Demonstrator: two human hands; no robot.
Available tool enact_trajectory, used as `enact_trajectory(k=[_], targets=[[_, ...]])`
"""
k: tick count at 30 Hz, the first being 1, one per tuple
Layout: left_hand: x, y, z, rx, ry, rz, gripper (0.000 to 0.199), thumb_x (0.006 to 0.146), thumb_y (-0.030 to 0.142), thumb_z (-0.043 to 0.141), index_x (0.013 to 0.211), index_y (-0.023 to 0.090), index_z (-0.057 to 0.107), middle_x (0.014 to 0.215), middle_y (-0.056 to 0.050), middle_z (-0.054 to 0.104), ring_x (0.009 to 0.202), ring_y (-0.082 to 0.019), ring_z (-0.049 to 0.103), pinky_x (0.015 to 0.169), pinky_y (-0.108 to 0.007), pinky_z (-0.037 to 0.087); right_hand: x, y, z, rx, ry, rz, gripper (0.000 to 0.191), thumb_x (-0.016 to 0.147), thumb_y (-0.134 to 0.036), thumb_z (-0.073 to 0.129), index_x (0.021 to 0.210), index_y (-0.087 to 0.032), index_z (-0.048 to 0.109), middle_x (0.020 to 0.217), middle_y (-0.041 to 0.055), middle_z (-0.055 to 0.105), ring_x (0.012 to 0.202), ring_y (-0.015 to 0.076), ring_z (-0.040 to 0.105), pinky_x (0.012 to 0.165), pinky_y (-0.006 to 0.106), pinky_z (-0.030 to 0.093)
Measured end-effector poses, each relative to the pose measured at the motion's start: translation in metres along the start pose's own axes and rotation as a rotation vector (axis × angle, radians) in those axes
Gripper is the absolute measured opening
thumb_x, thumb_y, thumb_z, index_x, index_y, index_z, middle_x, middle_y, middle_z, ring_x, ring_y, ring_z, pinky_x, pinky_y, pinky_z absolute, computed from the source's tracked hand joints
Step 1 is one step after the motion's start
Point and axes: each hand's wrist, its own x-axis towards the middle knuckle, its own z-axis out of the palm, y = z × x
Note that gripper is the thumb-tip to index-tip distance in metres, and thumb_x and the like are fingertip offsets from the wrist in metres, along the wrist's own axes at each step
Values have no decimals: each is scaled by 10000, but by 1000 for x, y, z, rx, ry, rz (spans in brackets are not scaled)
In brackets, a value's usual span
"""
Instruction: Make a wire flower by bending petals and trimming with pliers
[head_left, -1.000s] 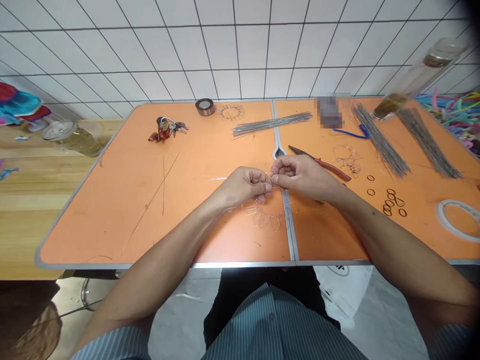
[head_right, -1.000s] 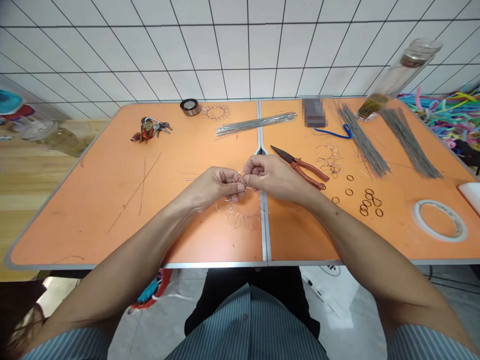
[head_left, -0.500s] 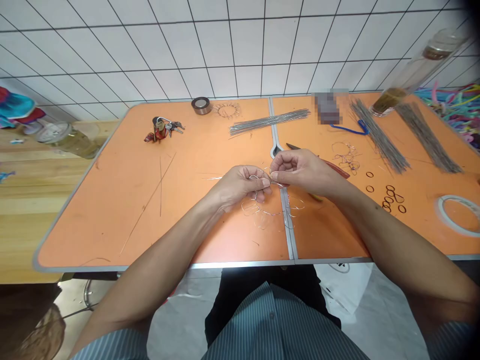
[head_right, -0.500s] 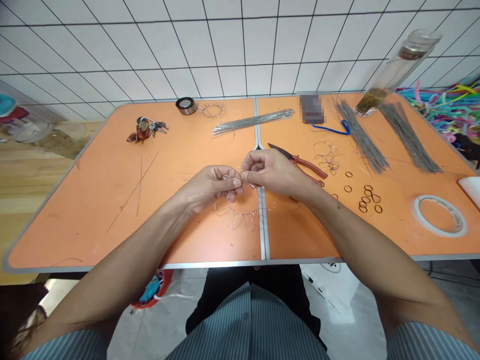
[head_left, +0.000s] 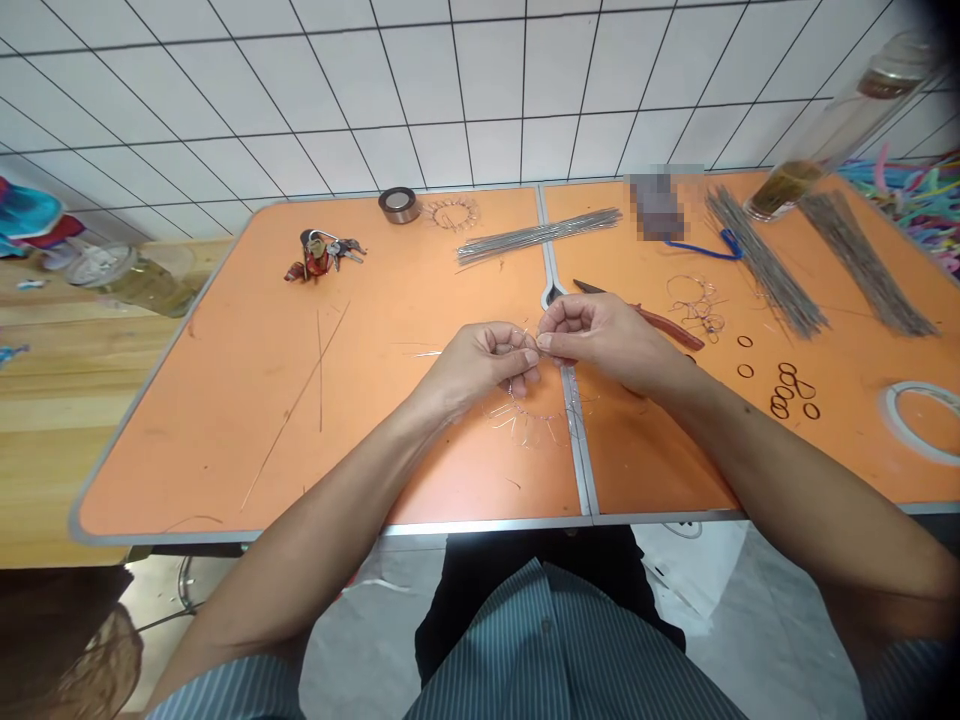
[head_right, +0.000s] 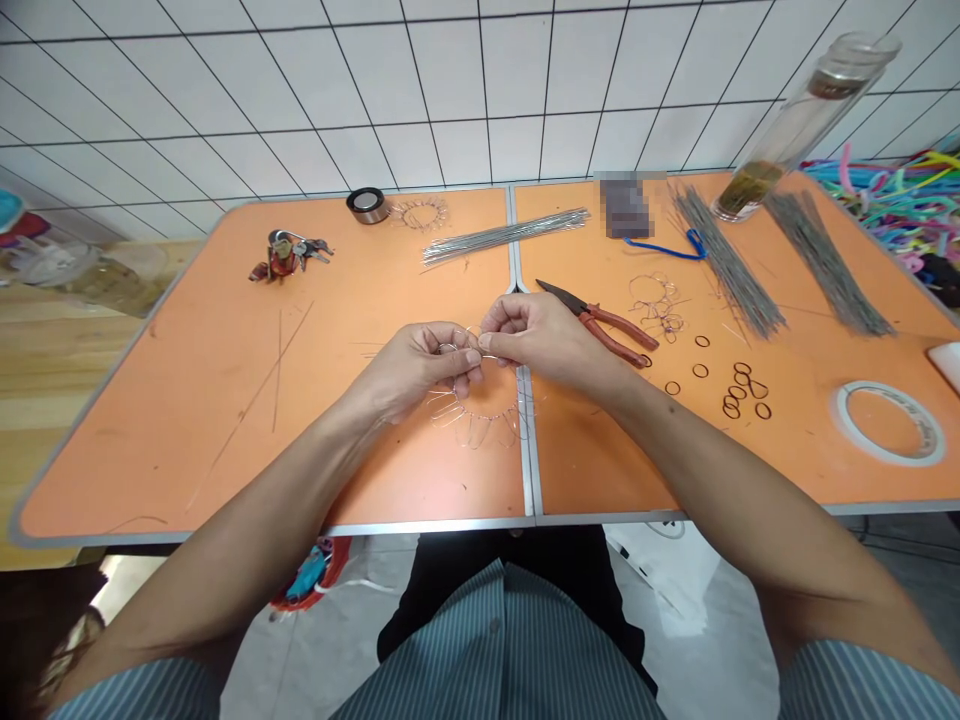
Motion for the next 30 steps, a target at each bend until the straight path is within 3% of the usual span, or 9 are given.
enact_trajectory(k=[8, 17, 24, 30], targets=[[-3, 9, -1, -45, -65, -25, 185, 944, 256, 778, 805, 144, 731, 770, -59, 770, 581, -122, 699, 629, -251, 572, -1, 2, -3, 21, 35, 25, 283, 818, -411, 957, 849, -230, 742, 755, 12, 688, 690, 159, 604, 648, 330, 482], [-2, 5, -2, 7, -59, 14, 278, 957, 378, 826, 835, 142, 747, 757, -68, 767, 595, -120, 683, 636, -247, 562, 3, 14, -6, -5, 42, -18, 130, 866, -338, 883, 861, -260, 778, 872, 26, 765, 810, 195, 682, 750, 356, 540], [-1, 0, -1, 46, -48, 29, 125, 927, 236, 824, 867, 133, 788, 732, -50, 762, 569, -109, 652, 605, -239, 545, 0, 5, 1, 25, 62, 49, 168, 809, -292, 926, 802, -243, 765, 819, 34, 756, 790, 199, 683, 755, 368, 535], [0, -3, 0, -4, -21, 18, 148, 915, 233, 842, 822, 140, 773, 719, -47, 757, 567, -109, 654, 616, -243, 564, 0, 3, 5, -28, 83, 41, 236, 810, -401, 946, 828, -239, 775, 914, 59, 812, 896, 241, 730, 823, 392, 554]])
